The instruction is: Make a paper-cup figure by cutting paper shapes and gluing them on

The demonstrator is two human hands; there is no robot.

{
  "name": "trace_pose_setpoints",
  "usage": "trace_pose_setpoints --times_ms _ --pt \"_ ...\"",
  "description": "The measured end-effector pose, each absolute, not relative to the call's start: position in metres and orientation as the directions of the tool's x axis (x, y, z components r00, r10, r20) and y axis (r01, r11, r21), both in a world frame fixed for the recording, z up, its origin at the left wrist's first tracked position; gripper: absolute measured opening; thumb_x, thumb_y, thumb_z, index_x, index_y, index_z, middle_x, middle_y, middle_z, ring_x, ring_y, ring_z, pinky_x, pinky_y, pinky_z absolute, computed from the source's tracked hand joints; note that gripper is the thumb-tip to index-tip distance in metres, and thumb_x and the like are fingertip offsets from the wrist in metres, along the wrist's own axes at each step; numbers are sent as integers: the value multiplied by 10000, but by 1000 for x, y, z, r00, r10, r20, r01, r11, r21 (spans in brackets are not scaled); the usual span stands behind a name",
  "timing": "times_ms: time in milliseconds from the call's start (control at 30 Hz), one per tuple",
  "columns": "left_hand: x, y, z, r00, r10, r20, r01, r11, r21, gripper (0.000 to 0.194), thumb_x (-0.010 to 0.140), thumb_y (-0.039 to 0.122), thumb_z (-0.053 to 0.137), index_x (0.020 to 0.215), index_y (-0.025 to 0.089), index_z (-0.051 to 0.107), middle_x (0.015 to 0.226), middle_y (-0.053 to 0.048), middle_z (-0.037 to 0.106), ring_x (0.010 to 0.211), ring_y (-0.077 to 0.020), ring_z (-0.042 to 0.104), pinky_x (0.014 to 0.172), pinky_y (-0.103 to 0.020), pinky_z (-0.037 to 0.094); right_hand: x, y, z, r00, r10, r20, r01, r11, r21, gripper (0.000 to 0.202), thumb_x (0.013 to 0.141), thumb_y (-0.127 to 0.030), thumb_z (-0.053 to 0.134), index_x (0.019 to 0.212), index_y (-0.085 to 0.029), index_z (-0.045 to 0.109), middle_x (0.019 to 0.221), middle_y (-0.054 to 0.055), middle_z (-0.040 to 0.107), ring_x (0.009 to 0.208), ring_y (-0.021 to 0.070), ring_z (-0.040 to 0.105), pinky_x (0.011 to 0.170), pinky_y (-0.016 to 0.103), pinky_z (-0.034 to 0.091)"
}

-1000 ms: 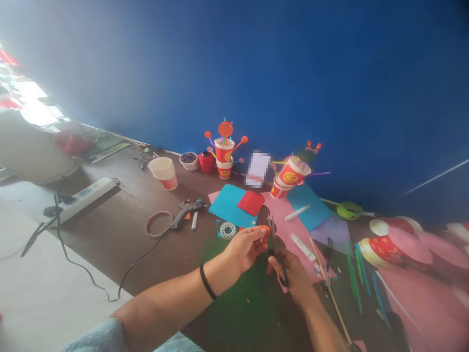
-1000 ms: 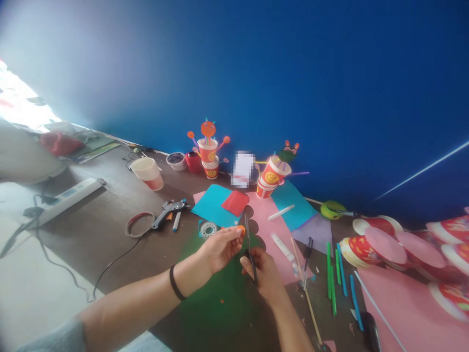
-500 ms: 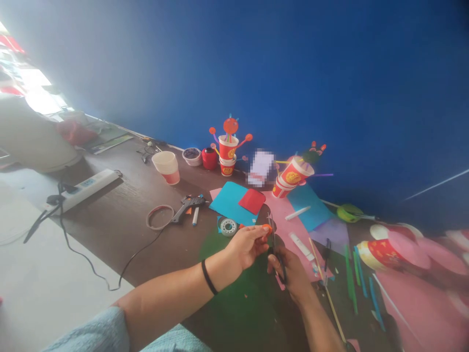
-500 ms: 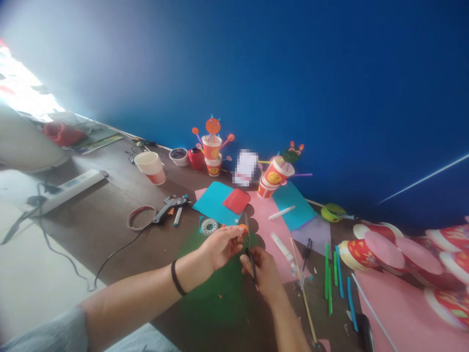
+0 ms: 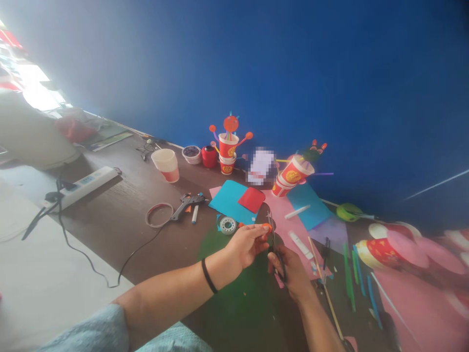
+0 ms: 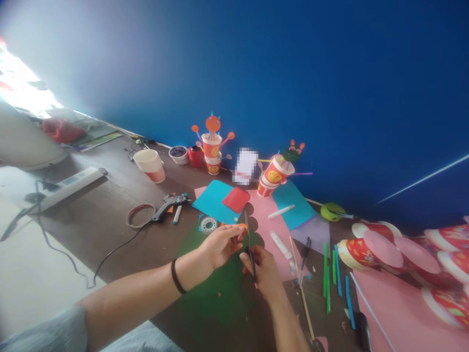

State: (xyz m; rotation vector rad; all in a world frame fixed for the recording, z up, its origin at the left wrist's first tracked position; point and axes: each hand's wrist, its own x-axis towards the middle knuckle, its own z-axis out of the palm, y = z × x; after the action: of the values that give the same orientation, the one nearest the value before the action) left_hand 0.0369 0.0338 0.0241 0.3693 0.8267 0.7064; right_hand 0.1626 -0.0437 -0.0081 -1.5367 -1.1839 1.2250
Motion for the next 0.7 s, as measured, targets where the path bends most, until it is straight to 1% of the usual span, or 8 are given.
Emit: trace_pose_setpoints --times_ms 233,467,600,700 --pt "37 34 22 477 702 -528 -431 711 556 53 729 140 654 703 99 632 591 10 522 512 -60 498 481 -164 446 165 -44 -13 75 970 -232 181 -242 -953 399 712 -555 640 647 -196 480 487 -47 490 384 88 415 344 201 289" --pt "38 34 22 477 702 -529 -432 711 555 47 726 124 653 701 93 629 590 11 517 508 -57 495 464 -158 443 164 -45 -11 69 972 -225 156 -233 -960 408 746 -570 596 640 -197 471 481 -46 493 379 82 410 355 203 290" --pt "38 33 23 480 702 -526 -434 711 554 43 729 122 648 705 91 631 597 11 517 513 -58 499 466 -160 445 164 -44 -8 75 972 -223 157 -232 -960 404 716 -550 641 623 -194 475 485 -39 501 427 96 447 377 201 316" --pt "38 33 25 471 701 -535 -436 713 549 49 734 120 644 696 93 629 576 15 516 504 -58 496 473 -162 446 164 -44 -8 78 972 -221 151 -231 -961 396 715 -540 648 626 -196 472 480 -44 495 408 90 431 369 201 309"
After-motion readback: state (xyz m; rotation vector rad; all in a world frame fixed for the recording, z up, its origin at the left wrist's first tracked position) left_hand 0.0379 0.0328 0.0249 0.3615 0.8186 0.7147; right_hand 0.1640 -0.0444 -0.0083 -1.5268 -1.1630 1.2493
